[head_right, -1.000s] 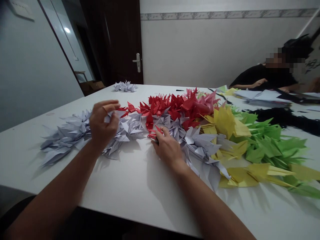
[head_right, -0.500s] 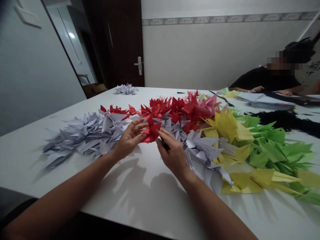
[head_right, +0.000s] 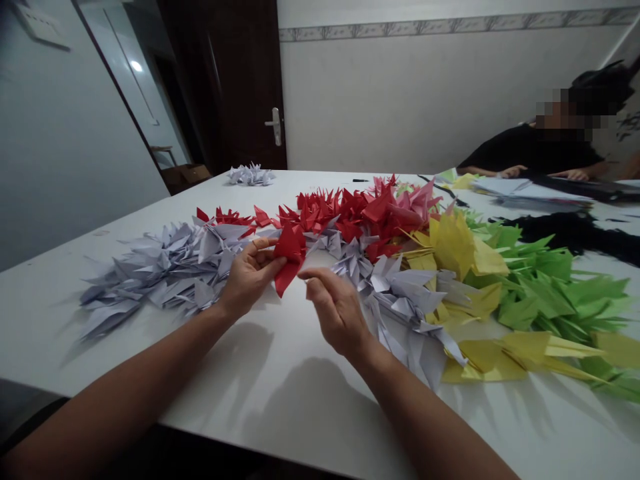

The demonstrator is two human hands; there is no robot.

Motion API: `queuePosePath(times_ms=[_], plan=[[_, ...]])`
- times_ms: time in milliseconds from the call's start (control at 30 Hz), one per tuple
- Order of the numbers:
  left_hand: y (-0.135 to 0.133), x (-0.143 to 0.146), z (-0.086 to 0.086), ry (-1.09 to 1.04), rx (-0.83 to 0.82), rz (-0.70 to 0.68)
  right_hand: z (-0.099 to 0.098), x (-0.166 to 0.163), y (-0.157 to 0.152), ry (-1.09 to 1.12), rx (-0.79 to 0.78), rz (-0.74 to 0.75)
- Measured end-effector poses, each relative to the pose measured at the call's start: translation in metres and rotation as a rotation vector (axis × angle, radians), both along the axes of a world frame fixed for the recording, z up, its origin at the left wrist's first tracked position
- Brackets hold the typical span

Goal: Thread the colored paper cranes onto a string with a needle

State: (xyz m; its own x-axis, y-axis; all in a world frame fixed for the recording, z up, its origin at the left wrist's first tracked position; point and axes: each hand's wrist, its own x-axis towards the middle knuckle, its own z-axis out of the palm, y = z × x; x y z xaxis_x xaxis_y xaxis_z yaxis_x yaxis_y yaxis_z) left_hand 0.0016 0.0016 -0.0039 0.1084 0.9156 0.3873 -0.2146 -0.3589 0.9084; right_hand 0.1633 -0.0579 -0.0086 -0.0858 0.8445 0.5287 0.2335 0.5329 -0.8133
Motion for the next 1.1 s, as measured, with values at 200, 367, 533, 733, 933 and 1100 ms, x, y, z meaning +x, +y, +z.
queuePosePath(times_ms=[200, 367, 533, 733, 933, 1100], plan=[[-0.007, 0.004, 0.000, 0.038, 0.042, -0.014, -0.005, -0.013, 0.000, -0.031, -0.052, 0.046], [-0.015, 0.009, 0.001, 0.025, 0.057, -0.033, -0.009, -0.014, 0.010, 0.086, -0.284, 0.090], [-0.018, 0.010, 0.001, 0.001, 0.106, -0.054, 0.000, -0.019, 0.007, 0.356, -0.563, 0.164], [-0.017, 0.009, -0.004, 0.033, 0.154, -0.045, 0.004, -0.019, 0.005, 0.515, -0.669, 0.220], [-0.019, 0.007, -0.008, 0.129, 0.197, -0.054, 0.002, -0.017, 0.006, 0.522, -0.655, 0.225], [-0.020, 0.007, -0.008, 0.133, 0.187, -0.070, 0.003, -0.015, 0.008, 0.491, -0.675, 0.234]])
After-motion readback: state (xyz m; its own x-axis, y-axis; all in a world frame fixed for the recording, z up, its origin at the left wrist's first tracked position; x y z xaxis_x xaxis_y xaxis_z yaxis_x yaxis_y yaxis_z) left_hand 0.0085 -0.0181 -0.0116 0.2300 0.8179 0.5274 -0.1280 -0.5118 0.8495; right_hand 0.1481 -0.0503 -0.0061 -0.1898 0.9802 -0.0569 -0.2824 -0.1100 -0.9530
